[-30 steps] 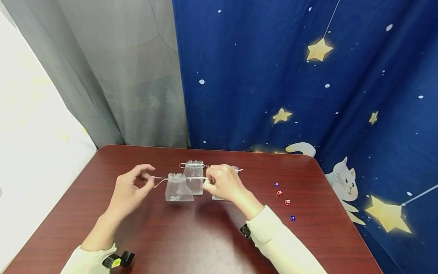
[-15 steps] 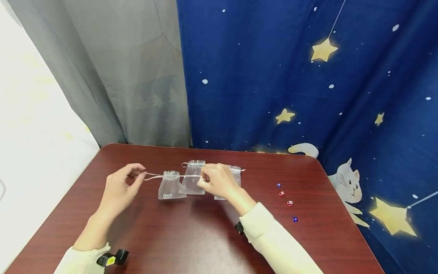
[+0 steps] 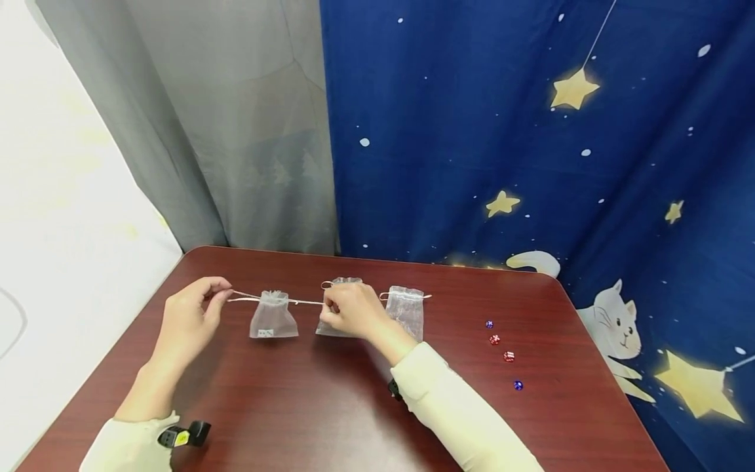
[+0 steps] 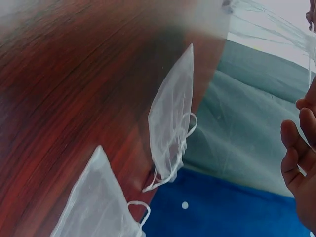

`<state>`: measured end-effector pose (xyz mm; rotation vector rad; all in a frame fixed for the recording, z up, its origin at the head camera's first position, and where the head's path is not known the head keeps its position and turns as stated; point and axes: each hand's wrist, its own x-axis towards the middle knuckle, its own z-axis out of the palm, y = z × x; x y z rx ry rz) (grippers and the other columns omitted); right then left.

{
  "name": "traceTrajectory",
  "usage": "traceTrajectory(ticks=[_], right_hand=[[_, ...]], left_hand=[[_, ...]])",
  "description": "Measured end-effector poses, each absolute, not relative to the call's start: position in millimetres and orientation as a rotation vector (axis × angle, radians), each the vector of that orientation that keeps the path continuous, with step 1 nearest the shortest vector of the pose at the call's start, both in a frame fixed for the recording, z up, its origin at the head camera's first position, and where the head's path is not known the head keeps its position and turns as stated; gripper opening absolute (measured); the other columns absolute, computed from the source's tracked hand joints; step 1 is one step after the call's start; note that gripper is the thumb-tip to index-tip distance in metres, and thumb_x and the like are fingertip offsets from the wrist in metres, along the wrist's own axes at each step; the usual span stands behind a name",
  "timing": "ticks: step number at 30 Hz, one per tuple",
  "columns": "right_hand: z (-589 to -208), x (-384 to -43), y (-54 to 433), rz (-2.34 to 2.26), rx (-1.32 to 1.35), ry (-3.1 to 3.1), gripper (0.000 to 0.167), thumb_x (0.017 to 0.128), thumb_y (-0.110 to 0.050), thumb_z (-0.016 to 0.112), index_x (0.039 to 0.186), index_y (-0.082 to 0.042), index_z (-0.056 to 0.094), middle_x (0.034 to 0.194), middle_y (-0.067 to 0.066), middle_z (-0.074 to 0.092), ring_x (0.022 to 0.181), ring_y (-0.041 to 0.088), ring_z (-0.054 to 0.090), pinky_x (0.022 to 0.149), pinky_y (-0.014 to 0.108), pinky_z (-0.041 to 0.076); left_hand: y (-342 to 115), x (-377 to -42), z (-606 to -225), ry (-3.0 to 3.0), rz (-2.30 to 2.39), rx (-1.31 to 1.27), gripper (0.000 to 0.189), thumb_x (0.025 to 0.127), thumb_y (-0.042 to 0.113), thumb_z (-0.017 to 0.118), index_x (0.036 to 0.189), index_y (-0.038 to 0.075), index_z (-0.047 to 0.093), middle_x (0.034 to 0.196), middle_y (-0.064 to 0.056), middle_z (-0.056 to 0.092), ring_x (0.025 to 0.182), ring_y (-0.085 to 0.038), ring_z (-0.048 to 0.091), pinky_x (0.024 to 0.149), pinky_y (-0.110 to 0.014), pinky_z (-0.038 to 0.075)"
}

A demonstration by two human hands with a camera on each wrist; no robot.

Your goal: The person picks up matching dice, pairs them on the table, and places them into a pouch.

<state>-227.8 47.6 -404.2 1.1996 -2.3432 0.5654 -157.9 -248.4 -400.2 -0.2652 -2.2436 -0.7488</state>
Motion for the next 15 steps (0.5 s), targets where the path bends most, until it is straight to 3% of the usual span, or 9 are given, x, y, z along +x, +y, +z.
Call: traceTrajectory(ticks=[11, 15], right_hand=[[-408.2, -241.6, 27.3, 0.447, 1.152, -2.46, 0.013, 0.083, -0.016, 0.068, 0.071, -0.019, 0.064, 0.065, -0.008, 0.057, 0.057, 0.006, 0.051, 0.051, 0.027, 0.044], [-409.6, -245.4, 23.8, 0.446, 1.098, -2.517, 0.007, 0.091, -0.02, 0.068, 0.09, -0.016, 0.074, 0.072, -0.009, 0.065, 0.063, 0.007, 0.059, 0.056, 0.029, 0.049]], left_hand=[[-260.6, -170.9, -409.1, -2.301, -0.752, -0.244, 0.011, 0.09, -0.004, 0.07, 0.1, 0.001, 0.069, 0.091, -0.015, 0.072, 0.081, -0.035, 0.068, 0.073, -0.051, 0.051], [-262.4, -176.9, -411.6, -2.339, -0.749, -0.237, 0.025, 0.092, -0.002, 0.07, 0.117, -0.003, 0.068, 0.104, -0.021, 0.072, 0.097, -0.042, 0.067, 0.084, -0.057, 0.049]])
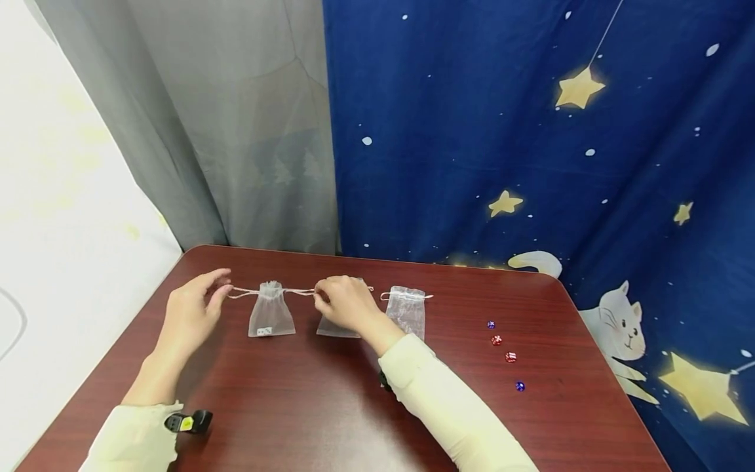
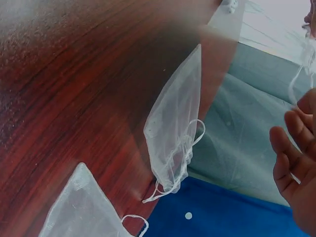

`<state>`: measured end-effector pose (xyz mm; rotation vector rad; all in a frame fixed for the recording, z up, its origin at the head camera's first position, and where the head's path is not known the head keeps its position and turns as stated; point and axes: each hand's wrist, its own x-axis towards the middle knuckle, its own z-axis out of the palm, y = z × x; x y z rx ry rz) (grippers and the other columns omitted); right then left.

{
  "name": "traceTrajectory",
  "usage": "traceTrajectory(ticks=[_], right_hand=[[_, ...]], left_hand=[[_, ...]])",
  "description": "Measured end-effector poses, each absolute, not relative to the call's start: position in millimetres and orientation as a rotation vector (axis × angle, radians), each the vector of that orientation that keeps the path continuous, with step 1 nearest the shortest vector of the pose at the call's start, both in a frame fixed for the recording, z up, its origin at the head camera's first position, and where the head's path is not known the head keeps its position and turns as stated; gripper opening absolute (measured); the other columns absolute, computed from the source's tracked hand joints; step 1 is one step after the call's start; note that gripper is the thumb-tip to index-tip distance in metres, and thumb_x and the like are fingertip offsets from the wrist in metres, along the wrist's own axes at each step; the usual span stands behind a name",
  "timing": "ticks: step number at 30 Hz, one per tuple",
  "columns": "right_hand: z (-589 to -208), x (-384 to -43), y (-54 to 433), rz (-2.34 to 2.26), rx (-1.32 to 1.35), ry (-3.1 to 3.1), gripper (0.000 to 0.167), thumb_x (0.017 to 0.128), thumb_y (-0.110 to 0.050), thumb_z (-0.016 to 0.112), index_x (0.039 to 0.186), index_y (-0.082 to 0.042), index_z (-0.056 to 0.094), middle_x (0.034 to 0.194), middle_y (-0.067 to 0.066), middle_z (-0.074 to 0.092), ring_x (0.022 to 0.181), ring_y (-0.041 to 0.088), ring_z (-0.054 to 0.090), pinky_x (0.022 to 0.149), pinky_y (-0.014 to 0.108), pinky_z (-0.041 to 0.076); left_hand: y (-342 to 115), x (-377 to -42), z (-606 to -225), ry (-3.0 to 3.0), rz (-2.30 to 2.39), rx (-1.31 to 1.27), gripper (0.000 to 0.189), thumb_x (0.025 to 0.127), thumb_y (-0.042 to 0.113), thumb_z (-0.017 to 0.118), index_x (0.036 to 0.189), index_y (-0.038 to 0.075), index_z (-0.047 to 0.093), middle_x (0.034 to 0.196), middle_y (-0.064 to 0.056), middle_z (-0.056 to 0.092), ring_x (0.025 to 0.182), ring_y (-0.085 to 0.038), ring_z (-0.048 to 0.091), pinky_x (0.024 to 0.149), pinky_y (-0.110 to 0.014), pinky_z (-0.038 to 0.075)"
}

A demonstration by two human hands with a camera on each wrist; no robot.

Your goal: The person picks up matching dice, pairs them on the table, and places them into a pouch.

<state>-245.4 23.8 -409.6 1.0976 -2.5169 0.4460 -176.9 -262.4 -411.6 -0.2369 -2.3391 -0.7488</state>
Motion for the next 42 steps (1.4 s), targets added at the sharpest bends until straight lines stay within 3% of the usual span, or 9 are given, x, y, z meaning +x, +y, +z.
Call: traceTrajectory(ticks=[5, 21, 31, 37, 42], right_hand=[[-413.6, -245.8, 24.8, 0.488, 1.042, -2.574, 0.024, 0.095, -0.025, 0.068, 0.114, -0.011, 0.073, 0.086, -0.006, 0.074, 0.073, 0.009, 0.068, 0.063, 0.032, 0.055], [-416.3, -237.7, 40.0, 0.611, 1.031, -2.52, 0.025, 0.091, -0.021, 0.072, 0.114, -0.011, 0.074, 0.089, -0.005, 0.072, 0.078, 0.014, 0.068, 0.067, 0.034, 0.055], [-415.6, -224.5, 70.1, 0.744, 0.886, -2.56, 0.037, 0.092, -0.025, 0.073, 0.124, -0.006, 0.07, 0.118, 0.008, 0.071, 0.109, 0.024, 0.067, 0.095, 0.042, 0.054], [-420.8, -215.5, 90.6, 0.731, 0.831, -2.561, 0.04, 0.092, -0.028, 0.073, 0.126, -0.007, 0.068, 0.119, 0.006, 0.07, 0.113, 0.025, 0.065, 0.1, 0.043, 0.05], [-424.6, -208.9, 106.9, 0.743, 0.795, -2.544, 0.039, 0.092, -0.028, 0.074, 0.125, -0.008, 0.068, 0.116, 0.006, 0.071, 0.11, 0.024, 0.066, 0.096, 0.043, 0.052]], left_hand=[[-261.7, -180.2, -416.3, -2.375, -0.756, -0.235, 0.039, 0.094, 0.001, 0.068, 0.131, -0.005, 0.061, 0.126, -0.025, 0.064, 0.12, -0.046, 0.057, 0.101, -0.058, 0.042], [-242.7, -177.4, -424.5, -2.455, -0.812, -0.358, 0.034, 0.094, 0.002, 0.067, 0.127, -0.003, 0.064, 0.126, -0.021, 0.064, 0.119, -0.04, 0.059, 0.101, -0.057, 0.044], [-214.9, -173.7, -432.4, -2.535, -0.887, -0.567, 0.041, 0.094, 0.01, 0.069, 0.133, -0.001, 0.062, 0.136, -0.02, 0.059, 0.128, -0.038, 0.055, 0.106, -0.056, 0.042], [-196.8, -171.1, -442.0, -2.587, -0.925, -0.655, 0.046, 0.098, 0.019, 0.068, 0.14, 0.005, 0.057, 0.144, -0.016, 0.054, 0.133, -0.035, 0.051, 0.108, -0.055, 0.042], [-182.6, -171.4, -448.1, -2.631, -0.934, -0.694, 0.05, 0.101, 0.027, 0.063, 0.146, 0.008, 0.052, 0.15, -0.013, 0.049, 0.133, -0.033, 0.052, 0.108, -0.054, 0.042]])
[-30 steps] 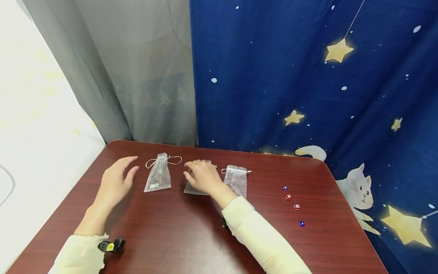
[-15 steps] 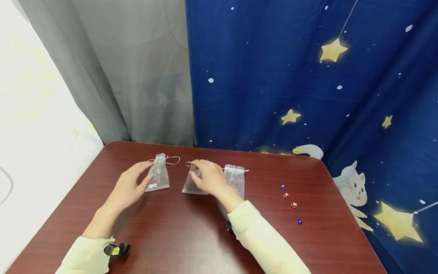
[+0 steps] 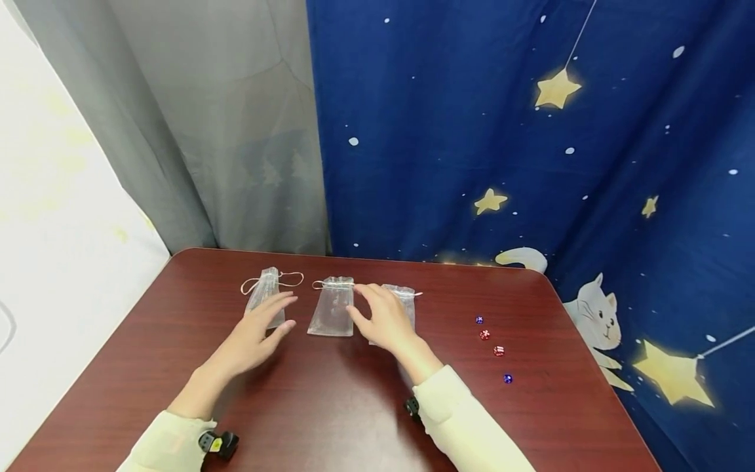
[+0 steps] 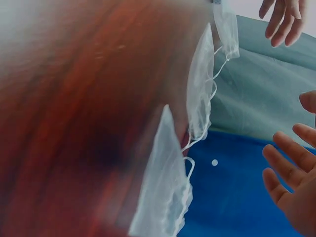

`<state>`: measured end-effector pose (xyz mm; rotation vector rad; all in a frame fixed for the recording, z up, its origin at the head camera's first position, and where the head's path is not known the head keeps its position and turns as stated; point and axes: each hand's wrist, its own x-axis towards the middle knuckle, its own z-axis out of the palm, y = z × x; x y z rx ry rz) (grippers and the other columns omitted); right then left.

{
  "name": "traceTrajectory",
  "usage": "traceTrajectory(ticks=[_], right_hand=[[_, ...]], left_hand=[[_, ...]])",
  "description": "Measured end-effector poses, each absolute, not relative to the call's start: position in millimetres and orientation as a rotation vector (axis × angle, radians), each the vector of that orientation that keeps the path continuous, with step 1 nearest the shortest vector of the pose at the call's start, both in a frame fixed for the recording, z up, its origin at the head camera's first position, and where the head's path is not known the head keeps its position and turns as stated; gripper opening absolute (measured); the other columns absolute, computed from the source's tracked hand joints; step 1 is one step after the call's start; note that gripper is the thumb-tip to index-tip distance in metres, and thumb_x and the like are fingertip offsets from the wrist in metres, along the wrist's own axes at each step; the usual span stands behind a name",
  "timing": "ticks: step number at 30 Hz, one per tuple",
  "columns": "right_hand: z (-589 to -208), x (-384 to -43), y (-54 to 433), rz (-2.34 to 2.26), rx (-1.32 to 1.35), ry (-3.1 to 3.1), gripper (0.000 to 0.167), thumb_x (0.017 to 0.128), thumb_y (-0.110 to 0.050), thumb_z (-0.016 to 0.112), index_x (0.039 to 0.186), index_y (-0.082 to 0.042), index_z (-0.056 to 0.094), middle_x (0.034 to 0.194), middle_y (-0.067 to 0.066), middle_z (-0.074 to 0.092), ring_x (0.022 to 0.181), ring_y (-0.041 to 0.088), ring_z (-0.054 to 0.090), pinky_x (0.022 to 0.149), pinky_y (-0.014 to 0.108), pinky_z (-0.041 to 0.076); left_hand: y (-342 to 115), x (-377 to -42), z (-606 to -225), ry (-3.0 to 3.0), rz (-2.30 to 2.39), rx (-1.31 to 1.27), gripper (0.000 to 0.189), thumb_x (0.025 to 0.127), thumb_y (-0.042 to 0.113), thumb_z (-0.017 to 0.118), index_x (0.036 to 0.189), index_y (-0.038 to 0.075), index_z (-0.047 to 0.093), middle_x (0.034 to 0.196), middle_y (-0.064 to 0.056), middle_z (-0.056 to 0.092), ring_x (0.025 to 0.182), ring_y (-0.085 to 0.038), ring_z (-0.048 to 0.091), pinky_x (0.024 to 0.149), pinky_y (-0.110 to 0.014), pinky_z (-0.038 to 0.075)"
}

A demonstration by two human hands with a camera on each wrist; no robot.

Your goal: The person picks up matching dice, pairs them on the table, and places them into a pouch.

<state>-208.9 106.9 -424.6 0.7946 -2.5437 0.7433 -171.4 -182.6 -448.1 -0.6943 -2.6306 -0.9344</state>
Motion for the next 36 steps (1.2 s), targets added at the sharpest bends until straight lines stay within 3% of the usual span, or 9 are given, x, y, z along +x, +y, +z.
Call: traceTrajectory(ticks=[14, 20, 27, 36], right_hand=[[-440.4, -196.4, 149.5, 0.763, 0.652, -2.618, 0.045, 0.091, -0.03, 0.075, 0.131, -0.012, 0.067, 0.121, 0.005, 0.071, 0.115, 0.028, 0.065, 0.094, 0.052, 0.052], [-442.9, -193.4, 164.9, 0.748, 0.597, -2.63, 0.044, 0.09, -0.028, 0.076, 0.129, -0.01, 0.068, 0.117, 0.003, 0.072, 0.112, 0.026, 0.067, 0.094, 0.048, 0.053], [-447.2, -192.4, 180.8, 0.721, 0.565, -2.64, 0.041, 0.09, -0.029, 0.076, 0.126, -0.01, 0.069, 0.111, 0.005, 0.071, 0.097, 0.027, 0.066, 0.084, 0.047, 0.054], [-450.0, -189.5, 207.0, 0.716, 0.488, -2.644, 0.039, 0.089, -0.027, 0.077, 0.123, -0.01, 0.069, 0.109, 0.005, 0.071, 0.102, 0.025, 0.068, 0.086, 0.047, 0.054]], left_hand=[[-152.7, -171.1, -469.3, -2.778, -0.839, -0.823, 0.06, 0.1, 0.034, 0.064, 0.148, 0.002, 0.049, 0.158, -0.017, 0.04, 0.145, -0.034, 0.037, 0.115, -0.053, 0.035], [-144.5, -170.0, -472.2, -2.815, -0.82, -0.868, 0.062, 0.1, 0.036, 0.063, 0.149, 0.001, 0.048, 0.158, -0.017, 0.038, 0.146, -0.037, 0.036, 0.116, -0.053, 0.033], [-139.2, -169.4, -474.4, -2.908, -0.748, -0.891, 0.064, 0.099, 0.037, 0.066, 0.148, -0.001, 0.048, 0.16, -0.017, 0.035, 0.147, -0.035, 0.033, 0.115, -0.053, 0.034], [-135.0, -166.2, -472.9, -2.996, -0.699, -0.945, 0.065, 0.098, 0.034, 0.068, 0.145, -0.007, 0.049, 0.158, -0.022, 0.036, 0.146, -0.039, 0.034, 0.114, -0.055, 0.034]])
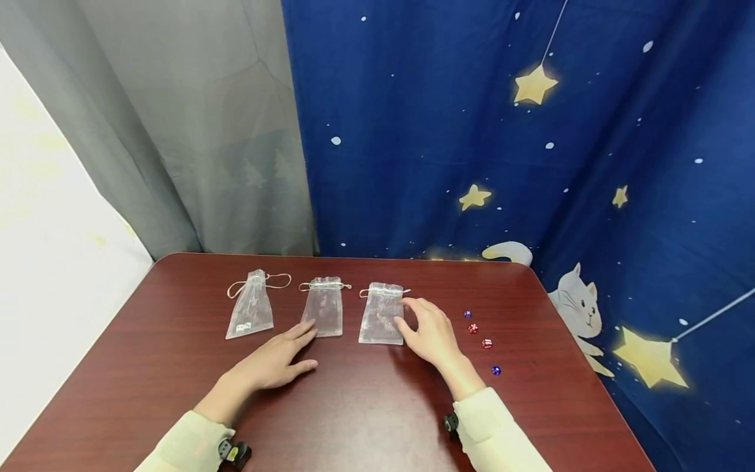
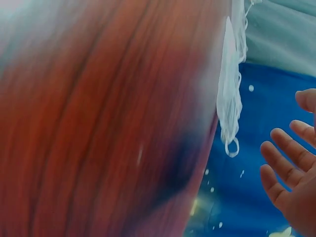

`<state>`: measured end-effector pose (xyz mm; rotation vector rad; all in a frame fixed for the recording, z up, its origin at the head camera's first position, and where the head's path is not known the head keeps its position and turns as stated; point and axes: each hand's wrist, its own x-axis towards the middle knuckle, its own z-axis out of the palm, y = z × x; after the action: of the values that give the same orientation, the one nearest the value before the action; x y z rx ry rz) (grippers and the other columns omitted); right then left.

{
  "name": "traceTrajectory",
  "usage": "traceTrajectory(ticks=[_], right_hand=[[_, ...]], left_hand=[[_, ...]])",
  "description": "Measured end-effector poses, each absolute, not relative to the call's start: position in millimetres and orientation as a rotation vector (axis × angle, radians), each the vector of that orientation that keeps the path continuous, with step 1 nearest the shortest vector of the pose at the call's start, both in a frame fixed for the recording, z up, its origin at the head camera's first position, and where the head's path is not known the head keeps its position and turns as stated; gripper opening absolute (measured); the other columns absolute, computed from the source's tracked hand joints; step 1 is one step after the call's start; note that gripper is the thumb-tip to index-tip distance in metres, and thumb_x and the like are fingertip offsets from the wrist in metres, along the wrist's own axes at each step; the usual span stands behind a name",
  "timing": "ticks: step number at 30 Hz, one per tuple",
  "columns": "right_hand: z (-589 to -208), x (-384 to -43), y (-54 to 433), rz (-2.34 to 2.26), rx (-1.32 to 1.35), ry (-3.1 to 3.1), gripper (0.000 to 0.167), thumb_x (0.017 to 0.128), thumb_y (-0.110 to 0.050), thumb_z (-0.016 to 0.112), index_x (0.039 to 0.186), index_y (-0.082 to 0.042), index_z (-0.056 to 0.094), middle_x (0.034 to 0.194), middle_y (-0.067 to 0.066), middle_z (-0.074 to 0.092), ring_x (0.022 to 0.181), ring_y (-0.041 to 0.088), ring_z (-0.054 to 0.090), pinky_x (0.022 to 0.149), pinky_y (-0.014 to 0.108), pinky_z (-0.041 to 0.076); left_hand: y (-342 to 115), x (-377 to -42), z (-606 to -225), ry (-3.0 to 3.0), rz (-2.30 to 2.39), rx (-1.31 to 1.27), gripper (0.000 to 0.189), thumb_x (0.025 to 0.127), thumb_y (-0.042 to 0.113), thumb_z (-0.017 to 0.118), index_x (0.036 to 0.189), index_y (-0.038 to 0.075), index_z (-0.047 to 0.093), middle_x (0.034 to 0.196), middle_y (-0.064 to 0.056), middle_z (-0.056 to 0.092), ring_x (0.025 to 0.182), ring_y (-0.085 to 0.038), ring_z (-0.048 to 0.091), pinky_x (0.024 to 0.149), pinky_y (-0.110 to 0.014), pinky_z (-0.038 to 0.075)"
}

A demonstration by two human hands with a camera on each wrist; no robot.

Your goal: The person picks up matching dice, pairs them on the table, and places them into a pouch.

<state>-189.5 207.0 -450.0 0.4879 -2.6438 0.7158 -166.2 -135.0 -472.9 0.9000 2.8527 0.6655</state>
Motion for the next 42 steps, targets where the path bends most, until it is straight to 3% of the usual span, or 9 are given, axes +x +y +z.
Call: traceTrajectory(ticks=[9, 19, 23, 31, 42], right_hand=[[-453.0, -198.4, 252.6, 0.662, 0.354, -2.648, 0.034, 0.089, -0.026, 0.076, 0.118, -0.009, 0.071, 0.105, 0.008, 0.071, 0.098, 0.029, 0.068, 0.078, 0.052, 0.054], [-456.6, -213.3, 298.3, 0.518, 0.146, -2.809, 0.033, 0.091, -0.018, 0.075, 0.12, -0.004, 0.067, 0.112, 0.016, 0.067, 0.099, 0.036, 0.064, 0.081, 0.058, 0.05], [-459.1, -217.2, 304.3, 0.488, 0.101, -2.852, 0.034, 0.09, -0.017, 0.075, 0.119, -0.002, 0.067, 0.111, 0.018, 0.066, 0.101, 0.038, 0.064, 0.084, 0.059, 0.05], [-463.0, -225.6, 307.8, 0.468, 0.142, -2.905, 0.028, 0.089, -0.013, 0.076, 0.113, 0.0, 0.069, 0.102, 0.018, 0.064, 0.092, 0.036, 0.063, 0.079, 0.055, 0.051], [-461.3, -228.7, 310.4, 0.422, 0.106, -3.059, 0.018, 0.09, -0.004, 0.07, 0.105, 0.004, 0.071, 0.103, 0.023, 0.068, 0.099, 0.044, 0.064, 0.086, 0.058, 0.052]], left_hand=[[-133.9, -163.8, -473.6, 2.831, 0.627, 0.881, 0.064, 0.097, 0.035, 0.068, 0.143, -0.007, 0.052, 0.156, -0.023, 0.039, 0.145, -0.038, 0.037, 0.116, -0.055, 0.031], [-134.1, -163.5, -472.2, 2.813, 0.629, 0.896, 0.064, 0.095, 0.032, 0.07, 0.142, -0.007, 0.052, 0.155, -0.024, 0.04, 0.144, -0.04, 0.038, 0.116, -0.056, 0.031], [-134.1, -163.6, -472.0, 2.809, 0.629, 0.888, 0.063, 0.095, 0.031, 0.07, 0.143, -0.007, 0.052, 0.156, -0.023, 0.039, 0.144, -0.039, 0.038, 0.116, -0.055, 0.03], [-134.8, -163.2, -471.9, 2.811, 0.623, 0.877, 0.064, 0.094, 0.031, 0.071, 0.142, -0.007, 0.052, 0.156, -0.022, 0.039, 0.145, -0.038, 0.037, 0.117, -0.055, 0.03], [-135.1, -163.2, -471.1, 2.801, 0.637, 0.886, 0.064, 0.093, 0.03, 0.073, 0.141, -0.007, 0.053, 0.156, -0.023, 0.04, 0.144, -0.04, 0.038, 0.116, -0.056, 0.031]])
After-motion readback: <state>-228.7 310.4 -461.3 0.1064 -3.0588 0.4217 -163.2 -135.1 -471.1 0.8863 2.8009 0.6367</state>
